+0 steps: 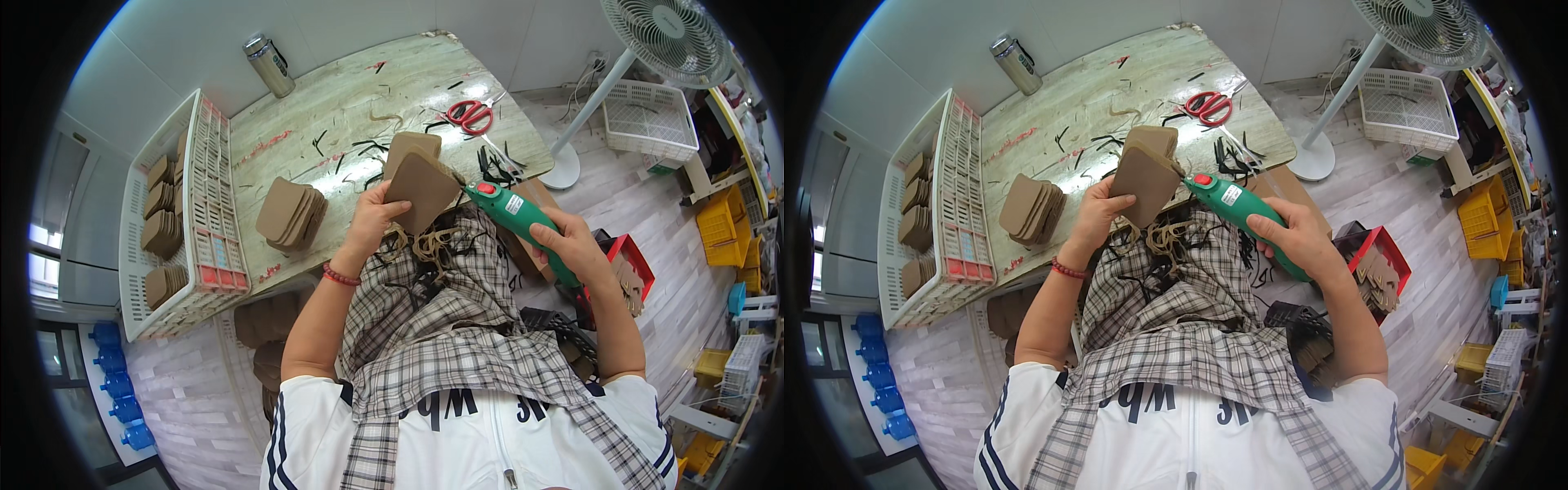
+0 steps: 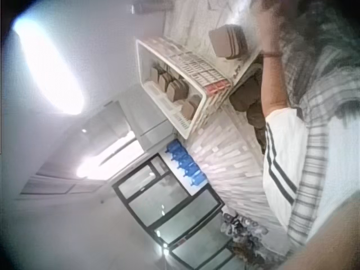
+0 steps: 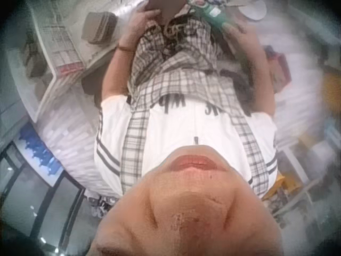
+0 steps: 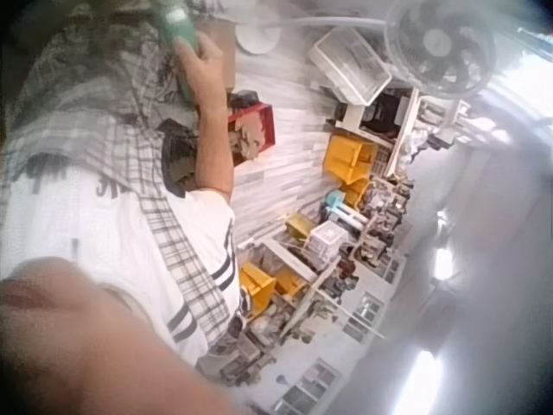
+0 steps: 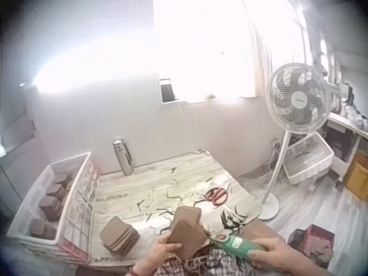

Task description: The person uses a green rotary tool to trim the edges of small brown cardboard pieces. They pick up pieces from a white basket, trim them one at a time, and place the finished pieces on the table.

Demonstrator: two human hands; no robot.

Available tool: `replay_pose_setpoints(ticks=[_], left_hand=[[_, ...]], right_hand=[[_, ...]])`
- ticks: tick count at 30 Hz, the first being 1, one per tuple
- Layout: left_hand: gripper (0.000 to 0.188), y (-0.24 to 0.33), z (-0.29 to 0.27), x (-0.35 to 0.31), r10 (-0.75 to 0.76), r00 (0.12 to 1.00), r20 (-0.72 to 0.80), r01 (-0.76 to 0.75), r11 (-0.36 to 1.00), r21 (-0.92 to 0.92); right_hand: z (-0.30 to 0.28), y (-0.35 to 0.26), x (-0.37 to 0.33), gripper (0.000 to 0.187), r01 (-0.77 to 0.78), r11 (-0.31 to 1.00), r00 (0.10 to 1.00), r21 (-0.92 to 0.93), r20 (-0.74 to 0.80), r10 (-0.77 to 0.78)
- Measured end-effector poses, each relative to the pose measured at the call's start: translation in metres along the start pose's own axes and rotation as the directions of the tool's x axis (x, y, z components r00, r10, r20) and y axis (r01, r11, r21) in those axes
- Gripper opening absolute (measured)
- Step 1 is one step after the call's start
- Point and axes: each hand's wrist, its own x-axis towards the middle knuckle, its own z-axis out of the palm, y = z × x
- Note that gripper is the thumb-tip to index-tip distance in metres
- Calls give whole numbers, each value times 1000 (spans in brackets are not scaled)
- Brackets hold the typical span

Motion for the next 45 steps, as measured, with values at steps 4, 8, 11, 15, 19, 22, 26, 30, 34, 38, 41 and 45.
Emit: replay_pose_setpoints(ticks=[4, 8, 11, 15, 19, 22, 26, 30, 34, 38, 41, 45], left_hand=[[35, 8, -5, -8, -101, 994, 38, 99, 994, 52], [33, 7, -2, -12, -189, 981, 52, 186, 981, 55], [32, -1, -5, -14, -247, 967, 67, 245, 969, 37], [31, -7, -2, -19, -303, 951, 67, 300, 952, 57], [27, -3, -7, -20, -349, 934, 74, 337, 931, 140], [24, 12, -11, -20, -322, 943, 80, 296, 926, 235], [29, 14, -33, -14, -126, 990, -61, 140, 879, 457], [21, 17, -37, -20, -12, 978, -206, 48, 984, 172], [16, 20, -38, -22, -61, 976, -211, 69, 997, 31], [18, 21, -35, -22, -103, 977, -187, 107, 994, 11], [16, 18, -31, -21, -143, 976, -163, 147, 989, 13], [15, 19, -22, -23, -188, 978, -93, 194, 980, 51]], right_hand=[[6, -1, -1, 36, -2, 999, 1000, -46, 13, 3], [12, 9, 1, 38, -29, 998, 1000, -48, 11, 29], [21, 11, 3, 38, -51, 999, 999, -14, -10, 51], [28, 12, 9, 35, -40, 999, 999, 18, 10, 40], [28, 13, 17, 34, -66, 995, 996, 78, 64, 61], [25, 14, 18, 35, -83, 991, 992, 108, 99, 72], [20, 18, 18, 34, -119, 986, 980, 116, 173, 98], [22, 19, 19, 34, -144, 980, 972, 135, 206, 114], [25, 19, 22, 35, -143, 982, 967, 126, 231, 111], [29, 16, 23, 35, -132, 987, 965, 90, 239, 107], [34, 14, 25, 41, -150, 985, 970, 83, 207, 130], [39, 12, 27, 34, -130, 991, 969, 27, 217, 121]])
